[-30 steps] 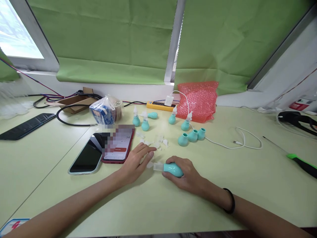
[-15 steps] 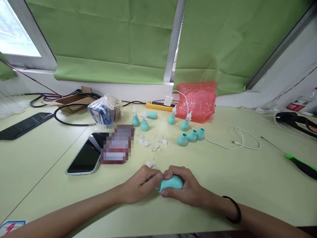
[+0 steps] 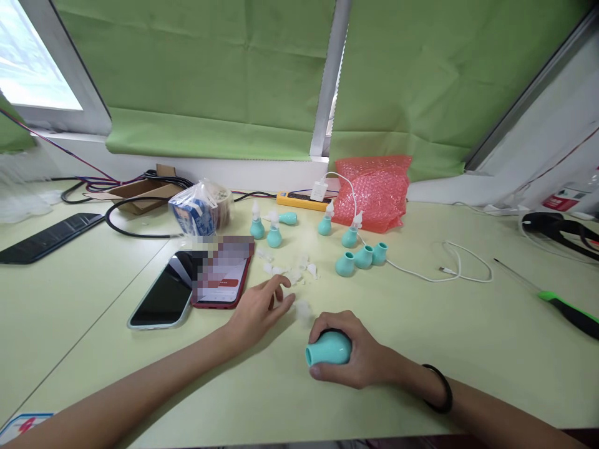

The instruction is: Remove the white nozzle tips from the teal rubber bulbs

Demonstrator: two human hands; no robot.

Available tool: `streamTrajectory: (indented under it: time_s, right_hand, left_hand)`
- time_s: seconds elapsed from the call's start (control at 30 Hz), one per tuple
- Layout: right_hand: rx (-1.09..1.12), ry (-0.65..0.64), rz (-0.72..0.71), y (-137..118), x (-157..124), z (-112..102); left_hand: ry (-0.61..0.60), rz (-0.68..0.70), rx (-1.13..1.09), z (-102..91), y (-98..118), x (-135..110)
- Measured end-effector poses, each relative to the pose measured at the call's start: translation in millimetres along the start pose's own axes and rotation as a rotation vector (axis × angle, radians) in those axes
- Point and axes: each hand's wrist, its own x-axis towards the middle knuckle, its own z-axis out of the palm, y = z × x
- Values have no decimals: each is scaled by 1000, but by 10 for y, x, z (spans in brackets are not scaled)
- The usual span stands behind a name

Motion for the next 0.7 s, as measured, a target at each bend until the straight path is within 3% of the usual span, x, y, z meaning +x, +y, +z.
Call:
streamTrajectory:
  time_s: [0.1,0.17,0.27,0.33,0.5,0.6,0.7]
  right_hand:
    - [-4,62,-41,52,40,-33]
    - [7,135,-64,115,83,-84]
    - [24,205,-78,226,154,-187]
    - [-6,257,-69,294,191,-268]
    - [-384,458,-121,438,218,-554]
    - [-712,464,-162,518,208,-738]
    - [-957,425,-50,583,202,-859]
  left_hand:
    - [86,87,96,10,-40,-8]
    - [75,235,155,-4,-11,-38]
    - [-75,511,249,-34,97,-101]
    - [-192,611,330,-42,172,-137]
    - [-344,571,410,-10,211,-159]
    - [-355,527,409,19,168,-149]
    - [-326,506,390,35,138,-144]
